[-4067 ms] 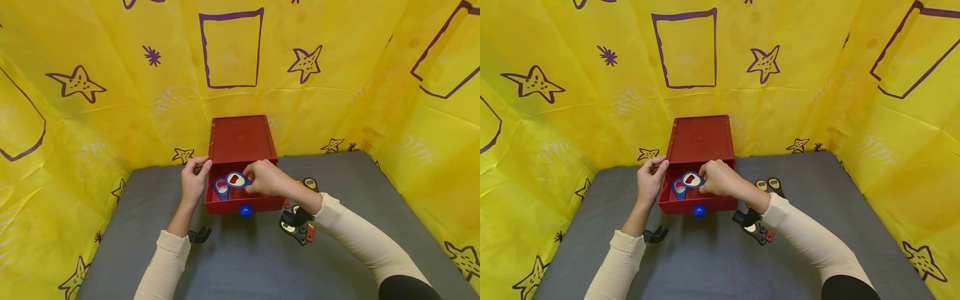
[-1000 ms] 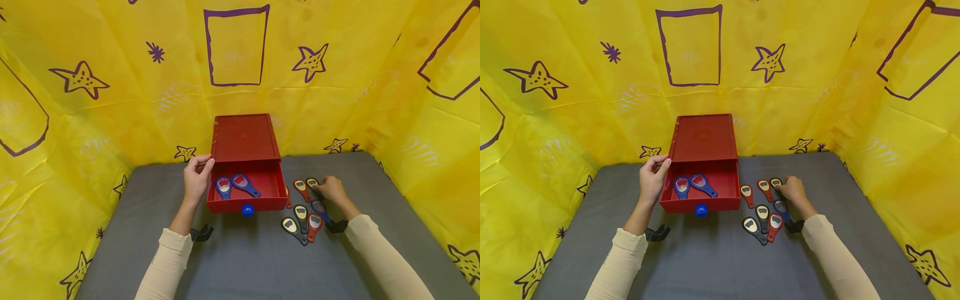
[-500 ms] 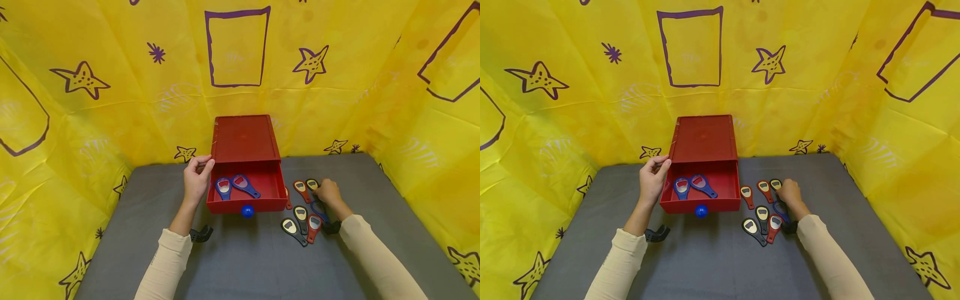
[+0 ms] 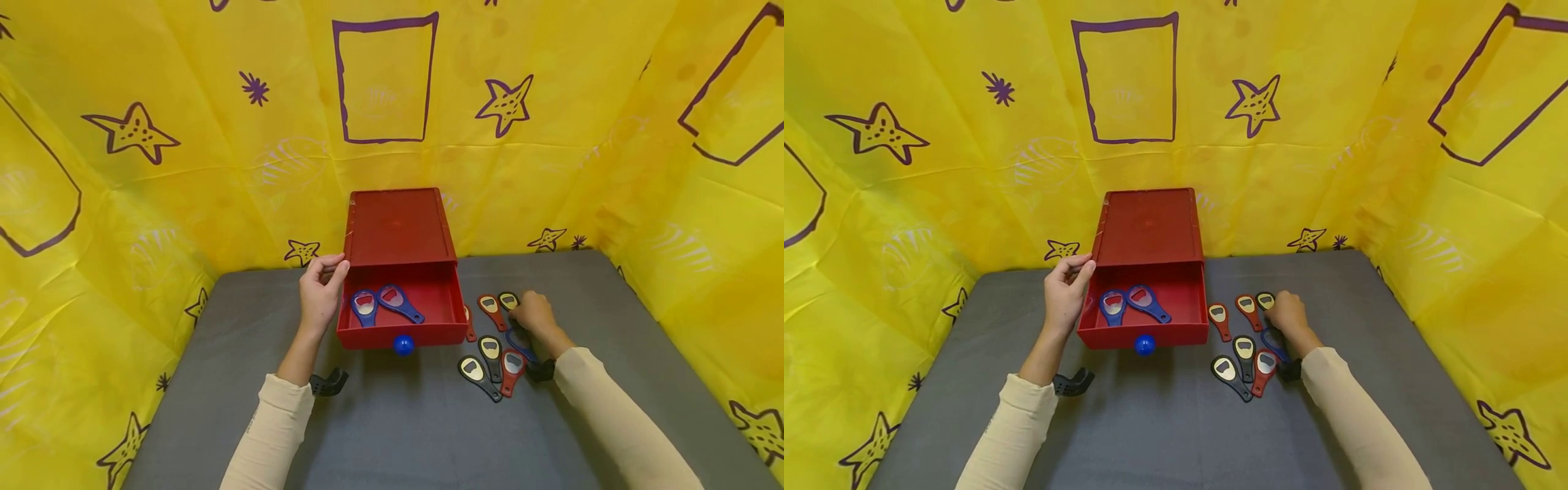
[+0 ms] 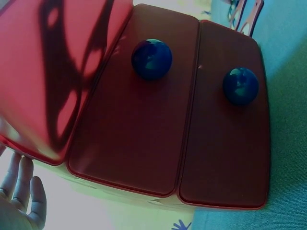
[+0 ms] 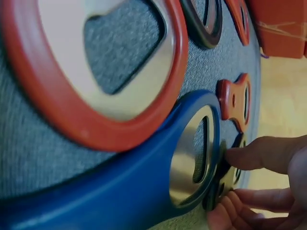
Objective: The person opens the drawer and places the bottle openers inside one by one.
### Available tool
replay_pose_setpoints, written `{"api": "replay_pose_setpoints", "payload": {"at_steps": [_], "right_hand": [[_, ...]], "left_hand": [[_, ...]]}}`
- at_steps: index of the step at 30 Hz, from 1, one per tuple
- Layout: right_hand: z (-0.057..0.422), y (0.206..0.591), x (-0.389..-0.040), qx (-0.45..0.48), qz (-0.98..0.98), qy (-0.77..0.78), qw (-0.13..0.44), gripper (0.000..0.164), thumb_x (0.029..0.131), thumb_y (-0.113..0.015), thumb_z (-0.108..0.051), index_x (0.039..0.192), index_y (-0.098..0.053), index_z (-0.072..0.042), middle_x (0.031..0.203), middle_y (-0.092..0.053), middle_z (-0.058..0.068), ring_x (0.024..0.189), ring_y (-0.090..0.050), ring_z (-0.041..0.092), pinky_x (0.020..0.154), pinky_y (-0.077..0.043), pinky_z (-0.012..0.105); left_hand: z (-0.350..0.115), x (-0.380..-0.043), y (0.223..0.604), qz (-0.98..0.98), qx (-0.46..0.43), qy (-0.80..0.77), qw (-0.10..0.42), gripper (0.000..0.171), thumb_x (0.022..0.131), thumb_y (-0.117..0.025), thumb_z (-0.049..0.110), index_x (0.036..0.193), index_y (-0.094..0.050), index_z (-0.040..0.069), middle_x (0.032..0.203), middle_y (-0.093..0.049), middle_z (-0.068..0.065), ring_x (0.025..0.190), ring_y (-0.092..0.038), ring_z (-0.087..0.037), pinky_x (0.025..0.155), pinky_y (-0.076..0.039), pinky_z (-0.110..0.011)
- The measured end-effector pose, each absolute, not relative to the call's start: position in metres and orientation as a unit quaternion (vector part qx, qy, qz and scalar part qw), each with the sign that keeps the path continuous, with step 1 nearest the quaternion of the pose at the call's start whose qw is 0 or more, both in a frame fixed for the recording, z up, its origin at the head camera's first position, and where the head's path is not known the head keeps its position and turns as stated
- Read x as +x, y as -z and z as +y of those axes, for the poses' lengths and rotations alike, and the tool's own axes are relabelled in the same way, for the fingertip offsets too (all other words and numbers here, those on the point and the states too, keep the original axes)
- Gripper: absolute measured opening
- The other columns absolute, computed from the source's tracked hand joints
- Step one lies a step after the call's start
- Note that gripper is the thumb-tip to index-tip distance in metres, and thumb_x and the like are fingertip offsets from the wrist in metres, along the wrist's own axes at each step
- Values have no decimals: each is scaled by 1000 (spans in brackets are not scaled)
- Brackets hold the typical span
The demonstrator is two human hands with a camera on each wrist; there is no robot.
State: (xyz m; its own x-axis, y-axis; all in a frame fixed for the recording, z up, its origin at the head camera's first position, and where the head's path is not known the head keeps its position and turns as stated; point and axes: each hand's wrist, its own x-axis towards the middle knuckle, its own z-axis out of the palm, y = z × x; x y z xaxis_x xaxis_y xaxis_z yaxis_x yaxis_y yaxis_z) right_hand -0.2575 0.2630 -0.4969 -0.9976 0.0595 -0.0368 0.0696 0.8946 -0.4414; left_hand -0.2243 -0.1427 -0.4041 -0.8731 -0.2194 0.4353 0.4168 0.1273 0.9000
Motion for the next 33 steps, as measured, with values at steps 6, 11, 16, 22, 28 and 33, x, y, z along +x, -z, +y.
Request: {"api": "replay_pose_setpoints", "payload": {"at_steps": [6, 11, 16, 22, 28, 33], "right_hand": [[268, 498, -258, 35, 968, 249, 8, 30, 72, -76, -15, 53, -55, -5, 57, -54, 6, 62, -50, 27, 57, -40, 37], [274, 499, -255, 34, 966, 256, 4, 21, 72, -78, -16, 73, -71, 4, 73, -68, 17, 67, -56, 30, 59, -44, 38], [274, 494, -254, 36, 965, 259, 9, 28, 75, -77, -17, 88, -72, 7, 86, -70, 23, 76, -61, 37, 68, -49, 47], [275, 476, -256, 21, 965, 261, -2, 38, 77, -76, -16, 103, -70, 10, 100, -70, 28, 93, -62, 50, 79, -51, 55], [276, 451, -252, 4, 964, 267, -7, 45, 82, -73, -18, 112, -64, 14, 105, -68, 31, 95, -62, 49, 82, -52, 54], [270, 424, -249, -22, 960, 279, -30, 42, 82, -74, -16, 111, -65, 14, 98, -69, 29, 84, -64, 40, 70, -52, 44]], "left_hand": [[-143, -224, 404, -714, -68, 655, 238, 25, 90, -68, 9, 109, -66, -7, 98, -58, 4, 83, -60, -3, 78, -52, -12], [-142, -226, 406, -714, -63, 658, 230, 26, 90, -68, 7, 111, -66, -9, 100, -59, 0, 83, -60, -2, 78, -51, -11], [-142, -226, 406, -711, -66, 659, 238, 25, 90, -68, 5, 110, -66, -10, 105, -59, -18, 82, -60, 0, 77, -51, -11], [-143, -225, 404, -711, -65, 656, 244, 24, 90, -68, 7, 109, -66, -8, 107, -58, -23, 82, -60, -1, 78, -51, -11], [-143, -224, 403, -713, -62, 657, 237, 26, 90, -67, 6, 111, -66, -9, 109, -59, -24, 82, -60, 0, 77, -51, -11], [-143, -225, 404, -715, -55, 656, 236, 25, 90, -67, 7, 111, -66, -8, 105, -61, -15, 83, -60, 0, 78, -51, -11]]}}
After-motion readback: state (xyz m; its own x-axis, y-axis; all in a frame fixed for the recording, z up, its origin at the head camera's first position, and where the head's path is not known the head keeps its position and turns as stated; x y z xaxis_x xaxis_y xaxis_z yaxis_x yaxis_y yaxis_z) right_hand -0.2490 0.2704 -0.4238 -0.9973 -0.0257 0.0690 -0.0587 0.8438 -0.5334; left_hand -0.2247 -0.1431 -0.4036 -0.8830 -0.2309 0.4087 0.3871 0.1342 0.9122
